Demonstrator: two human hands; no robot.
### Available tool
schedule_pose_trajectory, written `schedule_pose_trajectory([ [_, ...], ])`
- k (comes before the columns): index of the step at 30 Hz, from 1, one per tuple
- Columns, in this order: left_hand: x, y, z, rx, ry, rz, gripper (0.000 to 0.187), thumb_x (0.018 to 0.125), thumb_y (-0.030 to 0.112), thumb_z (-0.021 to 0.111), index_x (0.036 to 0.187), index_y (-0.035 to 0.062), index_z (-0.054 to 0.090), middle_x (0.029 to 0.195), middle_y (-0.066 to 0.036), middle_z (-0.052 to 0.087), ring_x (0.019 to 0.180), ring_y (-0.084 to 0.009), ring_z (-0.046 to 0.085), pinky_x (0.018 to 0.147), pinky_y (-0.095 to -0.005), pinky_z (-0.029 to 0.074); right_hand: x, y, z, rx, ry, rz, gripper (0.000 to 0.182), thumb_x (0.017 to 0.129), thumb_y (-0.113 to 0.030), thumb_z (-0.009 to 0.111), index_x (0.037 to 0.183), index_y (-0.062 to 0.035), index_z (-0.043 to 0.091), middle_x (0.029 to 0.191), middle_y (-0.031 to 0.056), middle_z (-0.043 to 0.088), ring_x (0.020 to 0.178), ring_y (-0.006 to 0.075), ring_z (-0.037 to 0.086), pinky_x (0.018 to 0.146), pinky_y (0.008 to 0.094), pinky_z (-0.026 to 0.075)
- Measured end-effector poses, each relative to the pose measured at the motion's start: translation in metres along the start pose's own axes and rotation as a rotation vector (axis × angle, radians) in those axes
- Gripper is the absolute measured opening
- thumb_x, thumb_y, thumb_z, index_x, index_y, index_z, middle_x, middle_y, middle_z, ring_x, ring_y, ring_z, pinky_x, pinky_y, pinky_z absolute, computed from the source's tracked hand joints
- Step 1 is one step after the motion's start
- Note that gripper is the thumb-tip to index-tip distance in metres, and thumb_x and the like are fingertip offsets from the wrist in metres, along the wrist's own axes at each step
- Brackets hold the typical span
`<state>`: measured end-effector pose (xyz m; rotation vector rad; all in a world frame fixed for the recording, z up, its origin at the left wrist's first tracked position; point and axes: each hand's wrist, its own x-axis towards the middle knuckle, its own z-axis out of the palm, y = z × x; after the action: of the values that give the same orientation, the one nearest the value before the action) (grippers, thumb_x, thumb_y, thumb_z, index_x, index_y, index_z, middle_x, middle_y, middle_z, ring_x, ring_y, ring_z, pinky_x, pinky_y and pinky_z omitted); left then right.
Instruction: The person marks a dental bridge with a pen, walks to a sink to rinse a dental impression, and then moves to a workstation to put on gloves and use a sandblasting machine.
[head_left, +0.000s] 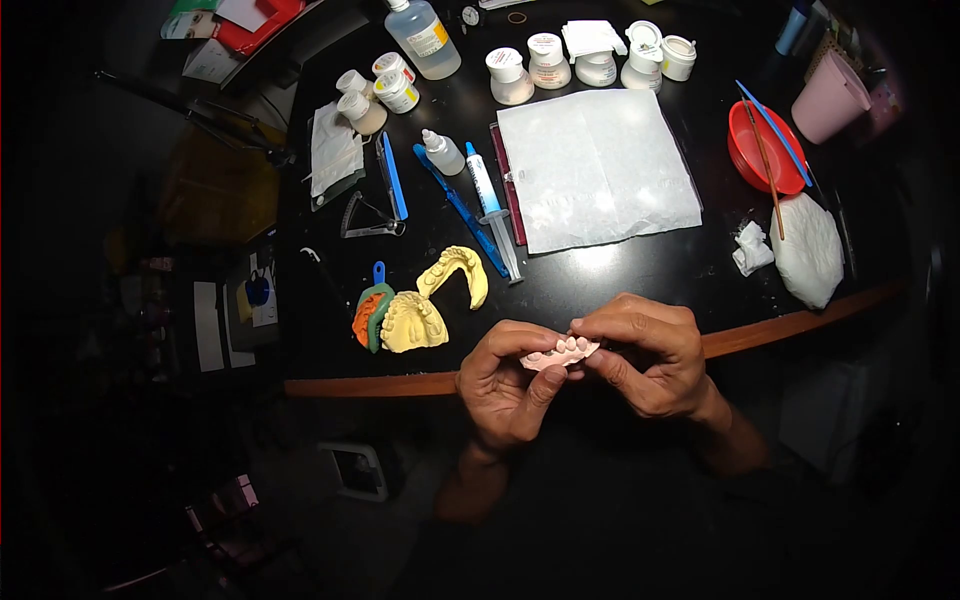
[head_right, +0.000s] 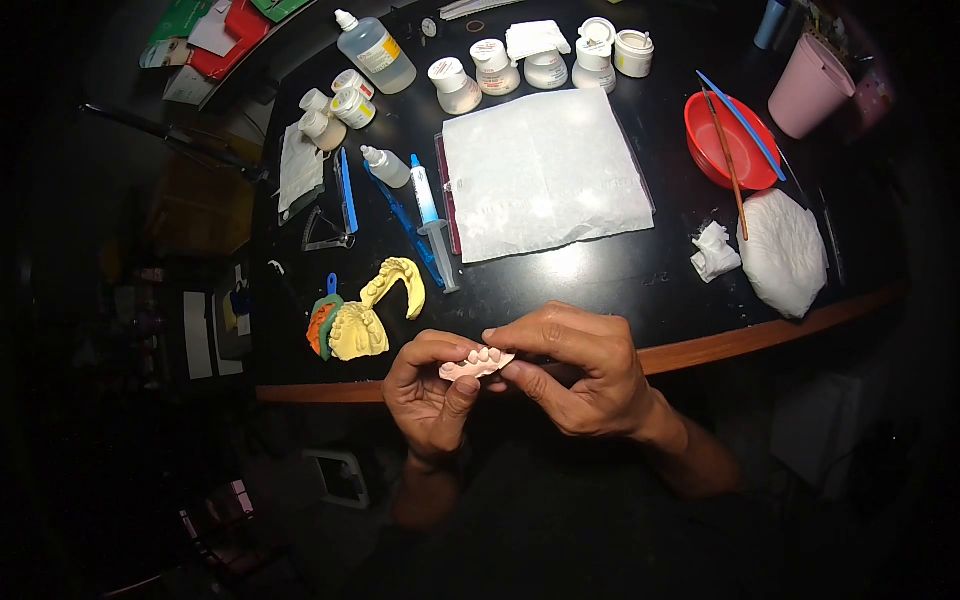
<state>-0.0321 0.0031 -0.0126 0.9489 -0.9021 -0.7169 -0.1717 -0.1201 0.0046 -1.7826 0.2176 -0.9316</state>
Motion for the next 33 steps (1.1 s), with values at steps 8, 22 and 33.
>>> schedule_pose_trajectory([
  [8,-0.0003,0.0010,0.0008,-0.029,0.005,-0.010,0.026,0.092,0.002,0.069,0.111,-0.0078,0.055,0.105,-0.017,0.059,0.091,-0.0219,0.069,0.077,-0.0296,0.065,0.0000,-0.0007,-0.0003,-0.020,-0.003,0.013,0.024,0.083,0.000,0.075,0.107,0.0051,0.072,0.089,0.0151,0.073,0.079,0.0219,0.072,0.069,0.0299,0.057],
  [22,-0.0026,-0.0028,-0.0019,0.024,0.001,0.007,0.027,0.090,0.002,0.071,0.108,-0.0069,0.053,0.102,-0.017,0.059,0.089,-0.0225,0.071,0.076,-0.0303,0.065,-0.0010,0.0008,0.0005,-0.018,-0.007,0.030,0.022,0.085,0.001,0.072,0.106,0.0052,0.071,0.089,0.0162,0.073,0.079,0.0217,0.072,0.069,0.0293,0.056],
  [33,-0.0013,-0.0044,-0.0068,0.183,-0.055,0.083,0.024,0.088,0.001,0.074,0.104,-0.0059,0.057,0.101,-0.017,0.060,0.090,-0.0217,0.070,0.077,-0.0289,0.065,-0.0010,0.0005,0.0015,-0.007,0.001,0.049,0.021,0.085,0.003,0.070,0.106,0.0061,0.070,0.090,0.0167,0.072,0.079,0.0210,0.072,0.069,0.0287,0.057],
])
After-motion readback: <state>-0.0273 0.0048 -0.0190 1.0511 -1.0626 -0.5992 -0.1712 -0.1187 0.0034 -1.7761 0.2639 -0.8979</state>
